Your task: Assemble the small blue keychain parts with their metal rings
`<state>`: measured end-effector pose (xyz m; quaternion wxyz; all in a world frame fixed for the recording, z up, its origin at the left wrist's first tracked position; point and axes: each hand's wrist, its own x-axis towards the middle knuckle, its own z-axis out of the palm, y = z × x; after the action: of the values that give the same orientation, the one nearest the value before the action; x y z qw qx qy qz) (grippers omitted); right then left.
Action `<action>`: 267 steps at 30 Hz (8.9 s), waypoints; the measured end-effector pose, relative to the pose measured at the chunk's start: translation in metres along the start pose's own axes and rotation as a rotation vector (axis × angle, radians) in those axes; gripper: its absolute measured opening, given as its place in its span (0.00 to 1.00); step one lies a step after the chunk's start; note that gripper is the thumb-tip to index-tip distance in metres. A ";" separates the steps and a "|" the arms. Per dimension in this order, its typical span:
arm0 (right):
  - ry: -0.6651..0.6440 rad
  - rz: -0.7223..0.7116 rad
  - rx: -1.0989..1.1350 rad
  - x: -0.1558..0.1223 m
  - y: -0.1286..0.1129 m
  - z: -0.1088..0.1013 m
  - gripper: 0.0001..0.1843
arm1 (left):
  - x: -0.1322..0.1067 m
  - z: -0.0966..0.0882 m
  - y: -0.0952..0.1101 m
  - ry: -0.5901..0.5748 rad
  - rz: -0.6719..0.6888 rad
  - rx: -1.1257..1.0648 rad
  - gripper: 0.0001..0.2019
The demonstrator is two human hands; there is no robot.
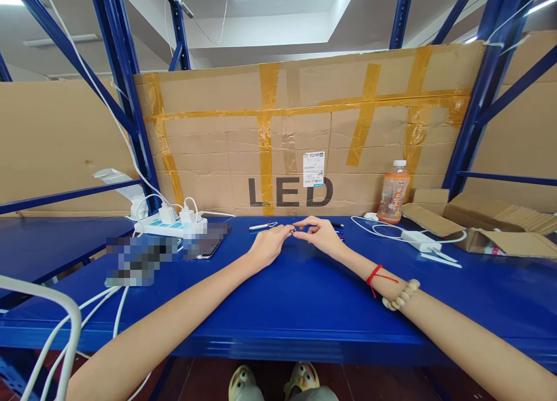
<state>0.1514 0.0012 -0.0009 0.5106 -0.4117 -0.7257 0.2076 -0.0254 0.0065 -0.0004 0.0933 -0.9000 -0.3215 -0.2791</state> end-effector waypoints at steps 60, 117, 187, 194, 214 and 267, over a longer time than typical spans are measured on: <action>-0.034 -0.157 -0.034 -0.003 0.004 -0.001 0.20 | -0.003 0.002 -0.004 0.000 0.142 -0.201 0.11; -0.068 0.150 0.058 -0.002 0.002 0.002 0.22 | 0.000 0.002 0.002 0.057 0.059 -0.033 0.12; -0.258 0.390 0.079 -0.002 -0.004 -0.011 0.19 | -0.004 -0.004 0.004 -0.056 0.102 -0.269 0.12; -0.240 0.342 0.171 -0.005 -0.006 -0.006 0.22 | -0.006 -0.003 0.006 0.033 0.210 -0.246 0.11; -0.131 -0.222 -0.020 0.004 -0.001 -0.013 0.12 | 0.003 0.004 0.000 -0.100 -0.087 -0.409 0.11; -0.127 0.441 0.172 -0.004 -0.011 0.001 0.25 | 0.000 0.002 0.006 0.009 -0.098 -0.169 0.10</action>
<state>0.1462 -0.0084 0.0046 0.4393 -0.5013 -0.6286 0.4008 -0.0205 0.0031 -0.0021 0.0049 -0.8866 -0.3400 -0.3137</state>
